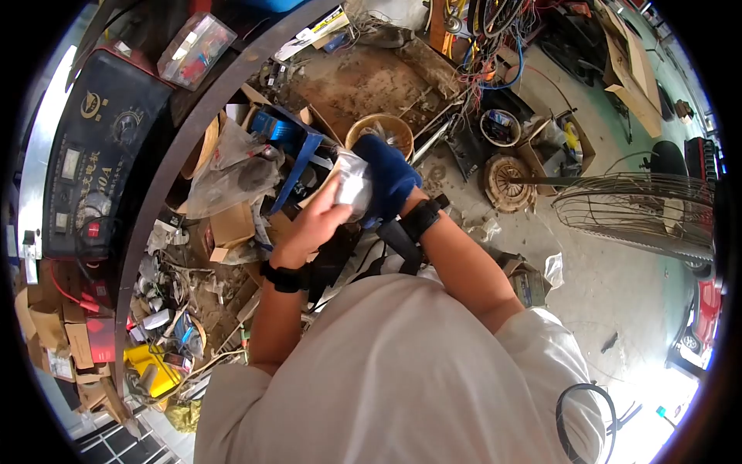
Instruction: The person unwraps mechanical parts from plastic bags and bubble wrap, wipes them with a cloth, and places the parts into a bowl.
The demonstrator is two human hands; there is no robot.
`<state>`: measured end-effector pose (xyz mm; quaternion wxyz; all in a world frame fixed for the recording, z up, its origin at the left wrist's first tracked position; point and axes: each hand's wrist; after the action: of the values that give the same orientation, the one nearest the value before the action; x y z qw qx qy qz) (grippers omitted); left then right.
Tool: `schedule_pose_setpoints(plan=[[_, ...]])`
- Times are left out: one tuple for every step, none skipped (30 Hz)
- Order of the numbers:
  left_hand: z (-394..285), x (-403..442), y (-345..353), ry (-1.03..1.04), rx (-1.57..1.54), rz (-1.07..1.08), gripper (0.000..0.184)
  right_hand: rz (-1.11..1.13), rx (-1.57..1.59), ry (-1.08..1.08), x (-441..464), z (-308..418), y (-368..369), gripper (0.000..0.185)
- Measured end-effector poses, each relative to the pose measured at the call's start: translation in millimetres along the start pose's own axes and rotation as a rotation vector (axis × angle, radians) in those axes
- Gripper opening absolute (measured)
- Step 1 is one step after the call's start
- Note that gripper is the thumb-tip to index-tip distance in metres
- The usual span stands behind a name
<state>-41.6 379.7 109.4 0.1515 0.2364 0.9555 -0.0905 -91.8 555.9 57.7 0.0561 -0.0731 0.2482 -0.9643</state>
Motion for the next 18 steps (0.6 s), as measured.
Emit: schedule_pose_setpoints(plan=[[-11.9, 0.1, -3.7, 0.023, -0.154, 0.006, 0.053, 0.0, -0.027, 0.035, -1.9, 2.6, -4.5, 0.029], [-14.2, 0.9, -3.3, 0.074, -0.232, -0.065, 0.051, -0.041, -0.062, -0.005, -5.7, 8.6, -3.6, 0.028], [-16.4, 1.5, -2.9, 0.131, -0.305, -0.131, 0.049, -0.084, -0.1, -0.043, -9.6, 15.8, -3.2, 0.027], [-15.8, 6.7, 0.5, 0.168, -0.571, -0.151, 0.049, -0.129, -0.138, -0.079, -13.6, 22.9, -2.7, 0.026], [-5.9, 10.3, -0.1, 0.237, -0.244, -0.15, 0.048, -0.229, -0.127, -0.203, -15.0, 24.3, 6.3, 0.024], [3.9, 14.0, -0.8, 0.309, 0.076, -0.176, 0.048, -0.333, -0.116, -0.328, -13.1, 24.3, 16.8, 0.022], [4.3, 14.0, 9.5, 0.345, 0.151, -0.227, 0.05, -0.355, 0.003, -0.151, -5.0, 18.3, 35.1, 0.021], [4.7, 14.0, 21.5, 0.379, 0.226, -0.275, 0.053, -0.348, 0.164, 0.002, -0.1, 15.9, 42.2, 0.02], [19.2, 23.8, 21.2, 0.291, -0.016, -0.208, 0.058, -0.307, 0.191, 0.109, 0.5, 10.1, 42.0, 0.021], [14.8, 21.9, 18.3, 0.274, -0.071, -0.171, 0.057, -0.264, 0.216, 0.213, 0.8, 9.7, 35.6, 0.023], [5.6, 17.6, 14.0, 0.258, -0.129, -0.136, 0.056, -0.256, 0.084, 0.135, 0.0, 8.1, 28.9, 0.032], [-3.1, 13.8, 12.4, 0.238, -0.188, -0.1, 0.055, -0.247, -0.047, 0.061, -3.7, 5.8, 22.3, 0.041], [-10.9, 15.1, 12.3, 0.238, -0.574, 0.011, 0.053, -0.226, -0.127, 0.02, -8.1, 9.1, 16.5, 0.041], [-10.3, 12.5, 9.1, 0.404, -0.276, -0.034, 0.05, -0.208, -0.207, -0.022, -12.3, 14.6, 9.7, 0.042], [-11.1, 12.5, 5.3, 0.309, -0.46, -0.036, 0.05, -0.186, -0.235, -0.038, -15.0, 23.6, 2.3, 0.034], [-12.1, 13.0, 1.1, 0.212, -0.64, -0.038, 0.049, -0.236, -0.242, -0.1, -11.7, 18.1, 8.3, 0.03], [-4.1, 14.4, -3.6, 0.363, -0.194, -0.13, 0.048, -0.287, -0.253, -0.163, -8.1, 19.7, 10.7, 0.026], [11.2, 17.1, -7.9, 0.498, 0.257, -0.218, 0.047, -0.226, -0.235, -0.222, -10.1, 24.5, 13.5, 0.03]])
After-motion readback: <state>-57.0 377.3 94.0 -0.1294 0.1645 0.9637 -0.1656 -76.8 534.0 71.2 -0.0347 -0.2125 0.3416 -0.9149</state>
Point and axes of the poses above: each hand's wrist, its own x-axis towards the middle knuckle, its own y-axis out of the palm, z = x × y, and after that the axes turned 5 degrees about x, right-handed
